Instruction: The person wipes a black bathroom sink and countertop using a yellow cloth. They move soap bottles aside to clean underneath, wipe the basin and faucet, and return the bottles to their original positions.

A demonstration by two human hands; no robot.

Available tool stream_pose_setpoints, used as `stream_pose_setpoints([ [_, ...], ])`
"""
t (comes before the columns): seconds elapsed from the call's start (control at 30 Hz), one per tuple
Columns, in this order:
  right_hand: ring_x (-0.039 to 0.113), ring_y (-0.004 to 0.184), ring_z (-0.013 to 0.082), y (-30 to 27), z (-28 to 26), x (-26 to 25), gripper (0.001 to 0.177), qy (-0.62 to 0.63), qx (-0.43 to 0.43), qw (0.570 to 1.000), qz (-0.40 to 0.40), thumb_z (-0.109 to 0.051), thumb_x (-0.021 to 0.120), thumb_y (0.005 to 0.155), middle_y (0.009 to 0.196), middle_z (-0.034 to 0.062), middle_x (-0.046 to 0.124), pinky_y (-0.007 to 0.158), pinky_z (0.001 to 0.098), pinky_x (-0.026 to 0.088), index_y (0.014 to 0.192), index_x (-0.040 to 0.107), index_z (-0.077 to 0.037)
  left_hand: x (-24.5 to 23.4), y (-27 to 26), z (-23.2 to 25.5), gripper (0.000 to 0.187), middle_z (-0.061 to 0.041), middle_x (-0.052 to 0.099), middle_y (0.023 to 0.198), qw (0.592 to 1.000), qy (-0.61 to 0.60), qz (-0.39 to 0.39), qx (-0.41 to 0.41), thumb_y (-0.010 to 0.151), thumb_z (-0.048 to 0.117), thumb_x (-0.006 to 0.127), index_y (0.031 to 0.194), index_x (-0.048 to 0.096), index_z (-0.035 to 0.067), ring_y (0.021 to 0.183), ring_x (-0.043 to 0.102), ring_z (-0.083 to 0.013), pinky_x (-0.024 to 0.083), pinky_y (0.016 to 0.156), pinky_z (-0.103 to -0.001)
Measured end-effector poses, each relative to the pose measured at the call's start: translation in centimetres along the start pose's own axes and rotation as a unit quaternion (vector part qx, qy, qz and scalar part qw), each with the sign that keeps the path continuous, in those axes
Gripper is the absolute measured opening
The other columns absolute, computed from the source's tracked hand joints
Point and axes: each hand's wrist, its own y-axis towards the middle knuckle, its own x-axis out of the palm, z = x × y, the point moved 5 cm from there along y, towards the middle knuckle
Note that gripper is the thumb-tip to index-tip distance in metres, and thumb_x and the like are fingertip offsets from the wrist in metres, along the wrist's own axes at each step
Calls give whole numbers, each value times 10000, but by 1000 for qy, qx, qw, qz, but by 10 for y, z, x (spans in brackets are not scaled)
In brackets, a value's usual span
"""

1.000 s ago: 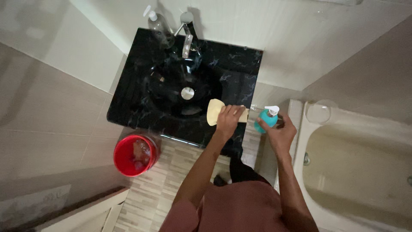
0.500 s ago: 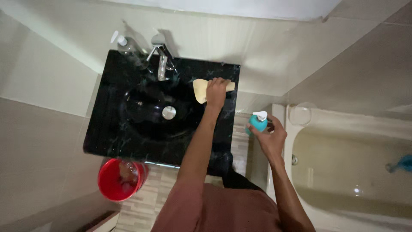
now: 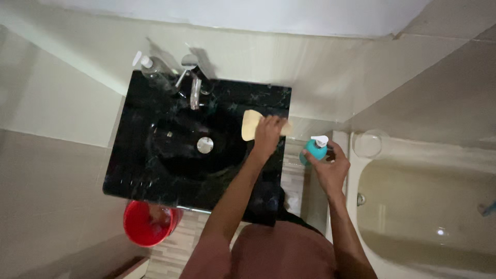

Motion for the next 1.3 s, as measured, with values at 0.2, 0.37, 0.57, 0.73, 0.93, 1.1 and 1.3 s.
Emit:
stream_pose_setpoints([
  [0.2, 696, 862, 176, 23, 7, 3, 600, 10, -2, 1000, 18, -283, 948, 715, 971, 115, 760, 748, 324, 550, 1176, 719, 25, 35, 71, -33, 334, -79, 652, 983, 999, 45, 25, -11, 807, 40, 653, 1121, 751, 100, 999, 608, -288, 466, 895, -423],
  [0.37, 684, 833, 176, 36, 9, 2, 632, 0, 17, 999, 30, -299, 957, 700, 953, 124, 756, 735, 310, 554, 1180, 717, 36, 38, 76, -19, 379, -93, 616, 986, 991, 129, 36, 7, 836, 99, 653, 1204, 716, 30, 961, 573, -272, 451, 835, -403],
  [0.57, 700, 835, 160, 49, 8, 2, 669, 16, 24, 999, 27, -302, 947, 688, 972, 114, 765, 717, 318, 555, 1215, 700, 27, 52, 60, -12, 184, -87, 616, 960, 975, 195, -56, 94, 904, 137, 660, 1055, 695, 38, 971, 586, -267, 454, 826, -419],
  [0.73, 703, 883, 152, 50, 6, -3, 620, 36, -14, 998, 55, -236, 948, 733, 1003, 115, 761, 777, 300, 572, 1225, 691, 40, 61, 104, -26, 240, -73, 658, 1006, 957, 251, -30, 144, 827, 171, 649, 1024, 730, 60, 1010, 596, -262, 462, 892, -412],
  [0.93, 698, 854, 148, 21, -2, -11, 617, 55, 34, 993, 96, -201, 941, 734, 999, 106, 762, 748, 292, 571, 1251, 694, 29, 85, 94, -9, 155, -17, 684, 1048, 911, 274, -190, 245, 863, 196, 644, 897, 789, 152, 1099, 589, -230, 417, 1003, -391],
  [1.1, 707, 855, 139, -16, -3, -6, 629, 70, 39, 988, 130, -226, 948, 741, 987, 108, 765, 774, 289, 586, 1243, 684, 47, 90, 34, 16, 205, 16, 720, 1002, 849, 289, -261, 357, 856, 297, 628, 852, 815, 214, 1107, 592, -211, 401, 1009, -399],
  [1.3, 703, 847, 137, -69, -7, -6, 632, 47, 35, 986, 157, -233, 945, 741, 989, 117, 757, 742, 297, 579, 1243, 685, 50, 67, -55, 54, 213, 15, 749, 971, 863, 209, -275, 369, 848, 315, 643, 821, 817, 195, 1058, 636, -189, 432, 947, -362],
])
